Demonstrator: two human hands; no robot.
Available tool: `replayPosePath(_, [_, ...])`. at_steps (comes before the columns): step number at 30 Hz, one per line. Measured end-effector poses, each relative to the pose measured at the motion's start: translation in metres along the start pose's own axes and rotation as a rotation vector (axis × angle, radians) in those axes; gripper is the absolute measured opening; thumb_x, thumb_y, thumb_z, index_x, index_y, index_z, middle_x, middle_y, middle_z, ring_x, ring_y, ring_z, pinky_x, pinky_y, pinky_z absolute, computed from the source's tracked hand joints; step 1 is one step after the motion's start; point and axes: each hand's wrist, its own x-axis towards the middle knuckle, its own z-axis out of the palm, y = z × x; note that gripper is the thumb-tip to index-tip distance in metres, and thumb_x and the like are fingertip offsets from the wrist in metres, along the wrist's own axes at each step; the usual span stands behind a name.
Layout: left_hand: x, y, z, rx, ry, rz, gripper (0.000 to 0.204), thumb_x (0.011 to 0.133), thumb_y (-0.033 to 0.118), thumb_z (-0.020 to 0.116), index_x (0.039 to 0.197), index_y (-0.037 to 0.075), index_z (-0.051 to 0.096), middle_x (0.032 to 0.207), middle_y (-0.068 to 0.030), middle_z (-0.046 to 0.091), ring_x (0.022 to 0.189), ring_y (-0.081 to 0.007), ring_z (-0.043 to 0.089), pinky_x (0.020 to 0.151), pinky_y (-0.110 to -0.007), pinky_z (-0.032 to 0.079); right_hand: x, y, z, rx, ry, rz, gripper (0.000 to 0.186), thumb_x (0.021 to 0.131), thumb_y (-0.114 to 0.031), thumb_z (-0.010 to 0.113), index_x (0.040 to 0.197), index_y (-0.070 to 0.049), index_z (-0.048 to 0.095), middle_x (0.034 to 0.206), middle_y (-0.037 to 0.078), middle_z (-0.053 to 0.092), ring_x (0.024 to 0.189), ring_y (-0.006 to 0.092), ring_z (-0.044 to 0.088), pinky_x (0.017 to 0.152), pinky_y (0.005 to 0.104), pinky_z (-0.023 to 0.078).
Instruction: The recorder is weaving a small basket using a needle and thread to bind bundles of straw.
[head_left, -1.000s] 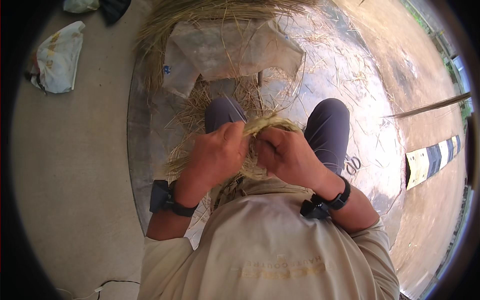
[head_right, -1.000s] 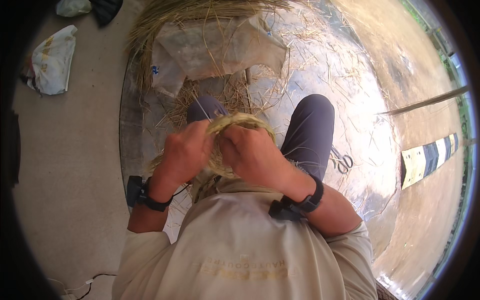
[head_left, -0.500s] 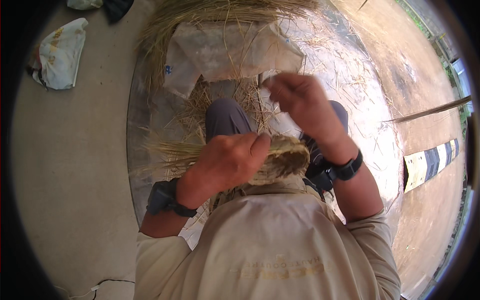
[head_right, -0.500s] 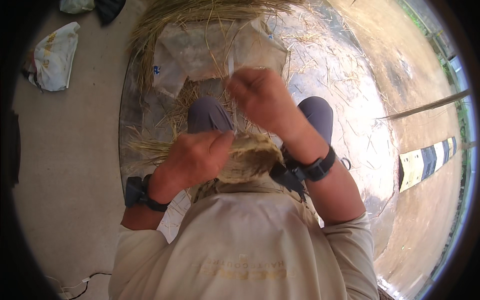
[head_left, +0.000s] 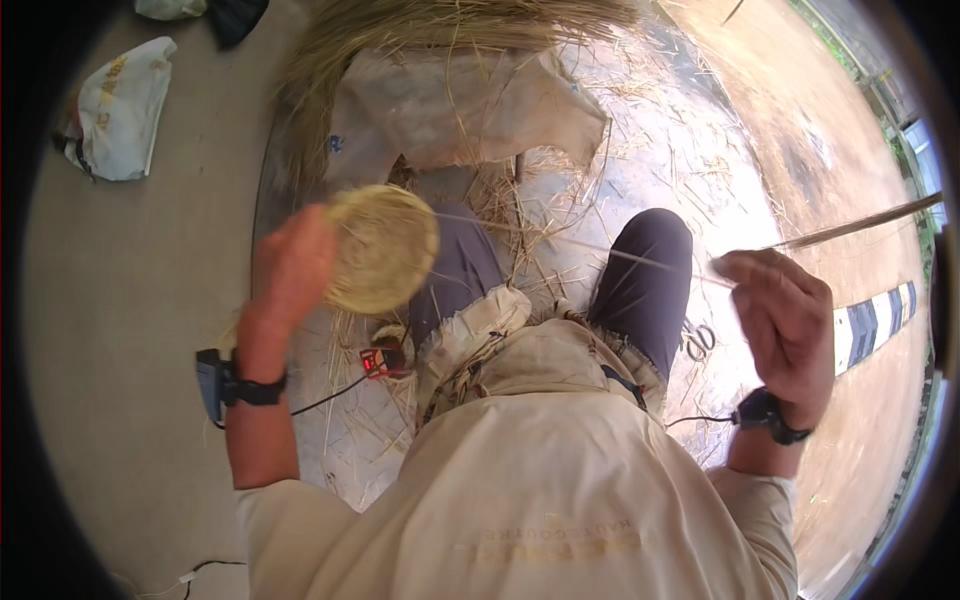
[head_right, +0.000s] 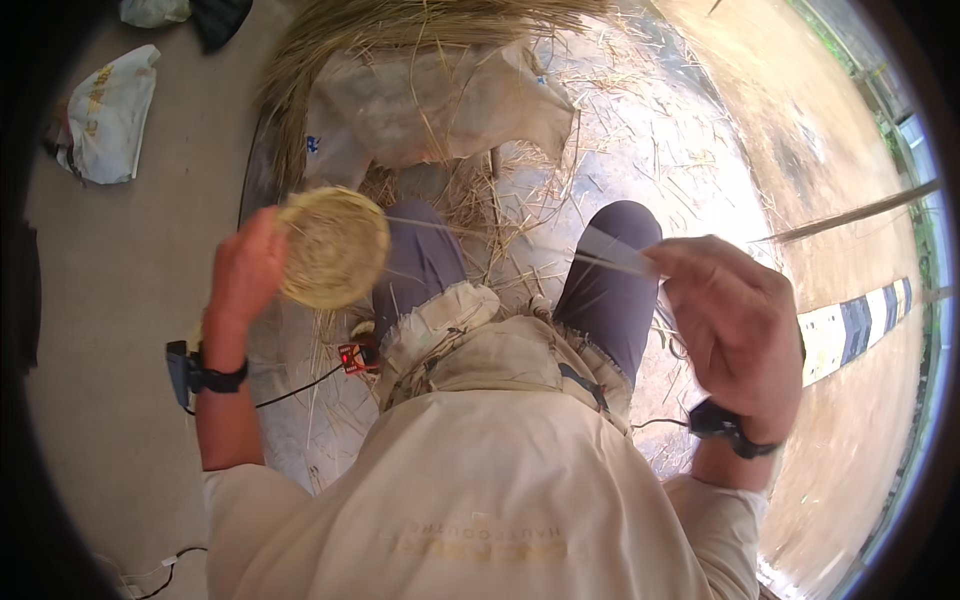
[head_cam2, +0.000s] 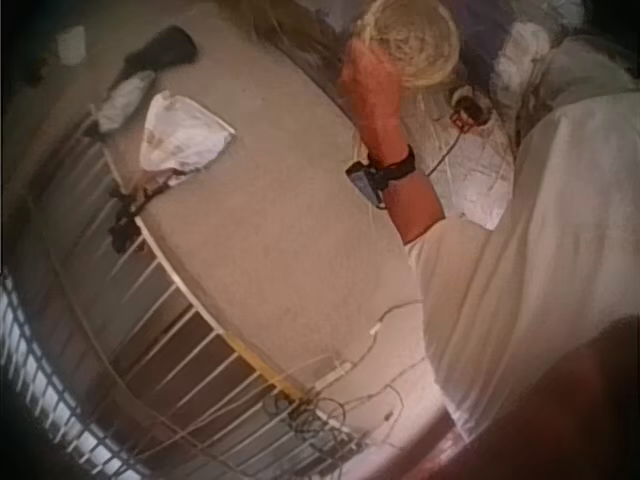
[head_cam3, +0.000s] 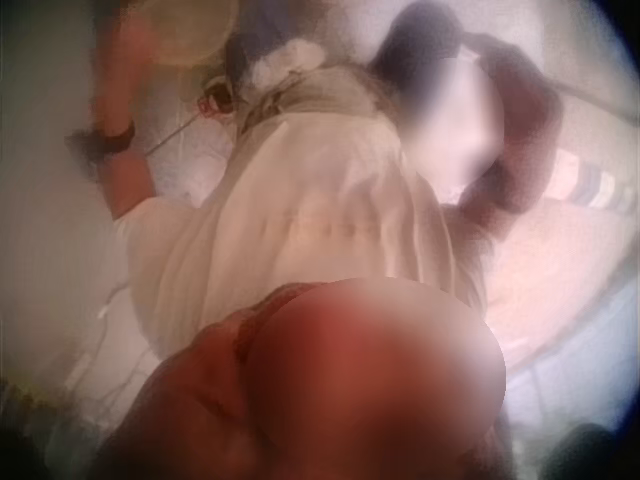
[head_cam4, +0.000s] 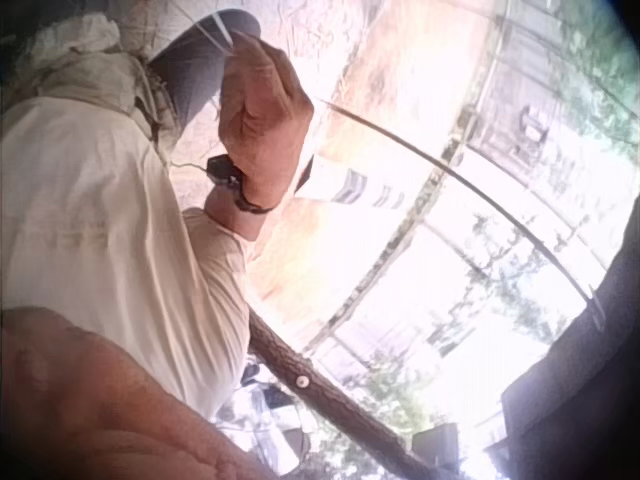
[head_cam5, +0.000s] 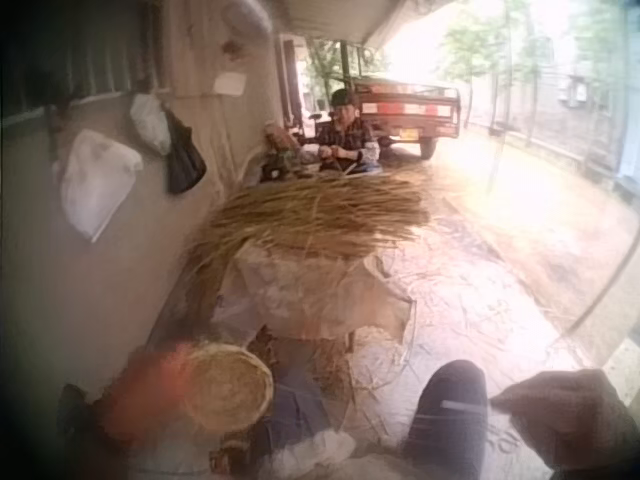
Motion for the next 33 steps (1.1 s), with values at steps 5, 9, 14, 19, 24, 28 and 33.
replayPosePath(5, [-0.023,-0.085,-0.022,0.174,-0.091,-0.231,0.02,0.1,0.016,0.058,0.113,0.001,0.061,0.104,-0.0265,0.069,0.096,-0.0484,0.065,0.078,-0.056,0.052,-0.07,0.14,-0.071,-0.334,0.077,0.577,0.028,0.106,-0.018,0.055,0.125,-0.002,0.068,0.088,0.02,0.073,0.078,0.0298,0.074,0.069,0.038,0.054])
replayPosePath(9, [-0.04,-0.119,-0.033,0.174,-0.161,-0.412,0.021,0.102,0.017,0.056,0.112,-0.001,0.06,0.105,-0.0272,0.068,0.099,-0.0492,0.064,0.08,-0.055,0.051,-0.166,0.273,-0.167,-1.014,0.325,0.648,0.033,0.111,-0.033,0.046,0.12,-0.008,0.066,0.11,0.021,0.072,0.105,0.0442,0.067,0.083,0.0488,0.054])
replayPosePath(14, [-0.052,-0.12,-0.037,0.218,-0.29,-0.454,0.021,0.104,0.018,0.055,0.115,0.0,0.059,0.105,-0.0265,0.068,0.099,-0.0485,0.064,0.081,-0.054,0.051,-0.284,0.351,-0.237,-1.083,0.386,1.217,0.05,0.111,-0.049,0.031,0.12,-0.013,0.065,0.114,0.02,0.072,0.107,0.0491,0.064,0.086,0.0577,0.05])
replayPosePath(19, [-0.055,-0.13,-0.032,0.233,-0.283,-0.397,0.022,0.105,0.019,0.054,0.117,0.002,0.06,0.106,-0.0251,0.069,0.099,-0.0474,0.065,0.083,-0.053,0.052,-0.346,0.407,-0.287,-1.018,0.445,0.902,0.053,0.11,-0.051,0.036,0.126,-0.01,0.066,0.098,0.017,0.075,0.093,0.0439,0.068,0.079,0.0513,0.051])
replayPosePath(24, [-0.088,-0.195,-0.036,0.417,-0.29,-0.45,0.024,0.106,0.022,0.051,0.116,0.003,0.061,0.105,-0.0246,0.069,0.099,-0.0463,0.066,0.083,-0.054,0.053,-0.43,0.464,-0.352,0.683,0.962,1.119,0.033,0.106,-0.038,0.059,0.123,-0.012,0.07,0.066,-0.005,0.041,0.049,0.0075,0.036,0.042,0.0239,0.03])
replayPosePath(28, [-0.108,-0.219,-0.04,0.399,-0.241,-0.515,0.022,0.106,0.022,0.05,0.11,0.002,0.061,0.104,-0.0245,0.07,0.098,-0.0459,0.067,0.082,-0.054,0.053,-0.446,0.454,-0.353,0.441,1.395,1.059,0.036,0.106,-0.035,0.058,0.133,-0.013,0.068,0.067,-0.008,0.036,0.051,0.0055,0.032,0.045,0.0208,0.026])
replayPosePath(33, [-0.044,-0.113,-0.019,0.202,-0.337,-0.317,0.019,0.103,0.019,0.054,0.106,0.002,0.062,0.105,-0.0242,0.071,0.099,-0.0458,0.067,0.08,-0.054,0.053,-0.235,0.317,-0.257,-0.156,0.832,0.621,0.061,0.111,-0.05,0.042,0.153,-0.008,0.053,0.071,-0.011,0.033,0.058,0.0018,0.029,0.049,0.0227,0.024])
